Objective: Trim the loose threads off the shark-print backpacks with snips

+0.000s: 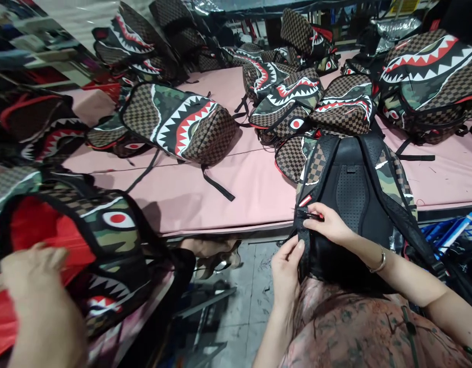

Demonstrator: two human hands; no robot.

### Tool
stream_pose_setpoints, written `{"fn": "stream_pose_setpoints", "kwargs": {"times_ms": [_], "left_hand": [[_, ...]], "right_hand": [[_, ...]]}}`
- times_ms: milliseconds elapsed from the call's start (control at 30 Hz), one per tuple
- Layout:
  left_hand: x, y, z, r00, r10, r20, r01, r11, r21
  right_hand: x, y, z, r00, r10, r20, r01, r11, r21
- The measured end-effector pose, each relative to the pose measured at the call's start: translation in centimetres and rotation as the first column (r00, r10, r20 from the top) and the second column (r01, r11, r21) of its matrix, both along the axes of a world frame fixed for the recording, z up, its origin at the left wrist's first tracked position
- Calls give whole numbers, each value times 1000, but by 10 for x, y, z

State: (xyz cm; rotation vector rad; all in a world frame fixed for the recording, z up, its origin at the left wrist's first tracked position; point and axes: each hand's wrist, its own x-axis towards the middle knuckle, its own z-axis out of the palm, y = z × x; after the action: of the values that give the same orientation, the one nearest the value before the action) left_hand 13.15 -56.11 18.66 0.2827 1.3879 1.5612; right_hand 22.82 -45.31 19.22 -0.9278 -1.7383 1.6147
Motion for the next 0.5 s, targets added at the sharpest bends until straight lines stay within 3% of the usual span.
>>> {"fn": "stream_pose_setpoints", "kwargs": {"times_ms": [67, 200, 333, 500], "left_hand": [[-1, 1, 2, 997, 18, 74, -19, 1000, 8], [-3, 3, 5, 991, 98, 88, -99, 995, 5], [-2, 3, 3, 997, 79, 19, -79, 997, 14], [2, -2, -6, 979, 24, -201, -17, 999, 35]], "right_hand": [[8, -2, 1, 993, -95, 76, 73, 964, 254], [24, -5, -4, 971, -217, 96, 102, 747, 657], [30, -5, -13, 968, -200, 154, -3, 602, 799], [25, -5, -10, 971, -177, 160, -43, 531, 846]]}}
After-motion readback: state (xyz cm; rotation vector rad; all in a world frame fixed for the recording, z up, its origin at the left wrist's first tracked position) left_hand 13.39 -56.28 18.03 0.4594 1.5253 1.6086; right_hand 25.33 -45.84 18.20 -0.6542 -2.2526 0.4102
